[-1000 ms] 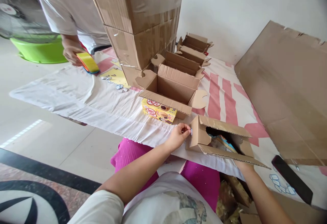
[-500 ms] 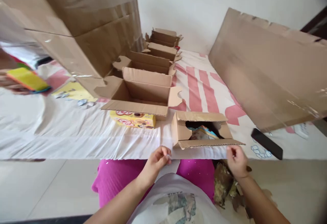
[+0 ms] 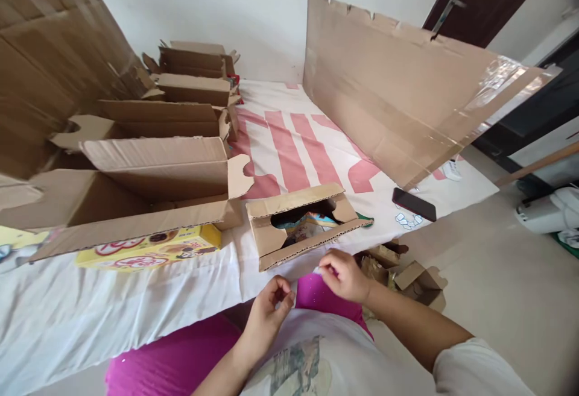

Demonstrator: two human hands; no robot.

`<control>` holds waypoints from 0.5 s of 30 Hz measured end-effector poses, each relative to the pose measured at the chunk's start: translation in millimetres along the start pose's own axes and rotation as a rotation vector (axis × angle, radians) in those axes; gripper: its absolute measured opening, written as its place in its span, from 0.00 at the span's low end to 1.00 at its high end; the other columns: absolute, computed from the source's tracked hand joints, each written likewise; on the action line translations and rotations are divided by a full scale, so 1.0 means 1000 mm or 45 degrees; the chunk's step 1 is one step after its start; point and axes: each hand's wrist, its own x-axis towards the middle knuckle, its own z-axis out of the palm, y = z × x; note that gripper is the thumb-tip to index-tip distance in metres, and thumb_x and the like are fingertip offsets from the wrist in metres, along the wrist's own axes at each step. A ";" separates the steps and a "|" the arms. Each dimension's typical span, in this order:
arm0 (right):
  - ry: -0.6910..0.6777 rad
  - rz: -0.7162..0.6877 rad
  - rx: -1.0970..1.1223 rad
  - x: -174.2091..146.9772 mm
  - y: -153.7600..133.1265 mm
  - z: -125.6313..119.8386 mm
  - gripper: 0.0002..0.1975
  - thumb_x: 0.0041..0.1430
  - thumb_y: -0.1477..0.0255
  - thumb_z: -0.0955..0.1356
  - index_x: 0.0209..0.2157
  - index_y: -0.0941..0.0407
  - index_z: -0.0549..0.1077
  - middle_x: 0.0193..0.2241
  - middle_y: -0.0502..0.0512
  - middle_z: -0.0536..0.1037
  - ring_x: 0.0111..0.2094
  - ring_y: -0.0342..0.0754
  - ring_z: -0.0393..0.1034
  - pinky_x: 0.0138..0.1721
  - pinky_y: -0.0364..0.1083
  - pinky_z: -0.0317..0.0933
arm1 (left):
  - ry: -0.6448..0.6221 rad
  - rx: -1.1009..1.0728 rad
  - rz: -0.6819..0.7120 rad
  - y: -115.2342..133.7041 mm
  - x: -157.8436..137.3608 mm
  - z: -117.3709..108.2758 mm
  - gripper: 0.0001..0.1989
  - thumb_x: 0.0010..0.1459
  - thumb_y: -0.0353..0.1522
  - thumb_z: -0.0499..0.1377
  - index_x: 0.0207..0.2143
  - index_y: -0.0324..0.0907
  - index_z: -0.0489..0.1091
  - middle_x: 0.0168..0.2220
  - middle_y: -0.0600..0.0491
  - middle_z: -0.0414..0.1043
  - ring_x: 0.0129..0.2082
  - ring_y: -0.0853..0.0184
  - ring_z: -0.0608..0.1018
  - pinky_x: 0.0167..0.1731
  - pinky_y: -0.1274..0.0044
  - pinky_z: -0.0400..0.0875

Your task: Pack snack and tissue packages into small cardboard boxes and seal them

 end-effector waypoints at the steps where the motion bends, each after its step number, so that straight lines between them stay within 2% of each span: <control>1: 0.117 0.101 -0.036 0.001 0.013 -0.012 0.09 0.59 0.64 0.64 0.29 0.53 0.71 0.26 0.52 0.73 0.28 0.46 0.67 0.34 0.45 0.64 | 0.012 -0.021 -0.011 -0.001 -0.001 -0.002 0.16 0.57 0.45 0.59 0.30 0.42 0.64 0.27 0.56 0.63 0.27 0.70 0.66 0.28 0.78 0.63; 4: 0.547 0.472 -0.135 0.002 0.063 -0.059 0.13 0.58 0.59 0.64 0.30 0.54 0.71 0.27 0.52 0.75 0.29 0.46 0.68 0.35 0.45 0.64 | 0.018 -0.083 -0.034 -0.002 -0.002 -0.006 0.18 0.56 0.47 0.60 0.31 0.42 0.64 0.27 0.57 0.63 0.26 0.70 0.66 0.27 0.79 0.63; 8: 0.889 0.728 -0.248 -0.004 0.138 -0.128 0.23 0.55 0.49 0.61 0.29 0.56 0.70 0.25 0.55 0.74 0.28 0.48 0.67 0.33 0.48 0.64 | -0.024 -0.076 -0.049 0.000 -0.001 -0.008 0.18 0.56 0.47 0.60 0.30 0.42 0.64 0.27 0.56 0.63 0.27 0.70 0.67 0.28 0.79 0.63; 11: 0.987 0.892 -0.311 -0.017 0.179 -0.162 0.26 0.49 0.46 0.63 0.27 0.57 0.72 0.21 0.55 0.73 0.23 0.47 0.65 0.27 0.47 0.62 | -0.055 -0.052 -0.055 0.001 0.001 -0.008 0.18 0.57 0.47 0.59 0.30 0.41 0.64 0.27 0.56 0.63 0.27 0.70 0.68 0.29 0.78 0.64; 13: 0.993 0.960 -0.349 -0.025 0.196 -0.171 0.26 0.48 0.47 0.66 0.26 0.58 0.73 0.20 0.54 0.73 0.22 0.46 0.65 0.25 0.46 0.61 | -0.074 -0.025 -0.060 0.001 0.001 -0.008 0.17 0.57 0.46 0.59 0.30 0.41 0.64 0.27 0.56 0.64 0.28 0.69 0.69 0.30 0.78 0.64; 15: 0.976 0.998 -0.389 -0.031 0.208 -0.172 0.24 0.51 0.49 0.67 0.26 0.59 0.74 0.21 0.54 0.74 0.22 0.45 0.66 0.26 0.45 0.62 | -0.081 0.008 -0.052 0.000 0.001 -0.008 0.16 0.58 0.45 0.59 0.30 0.42 0.64 0.27 0.56 0.64 0.28 0.69 0.70 0.30 0.77 0.65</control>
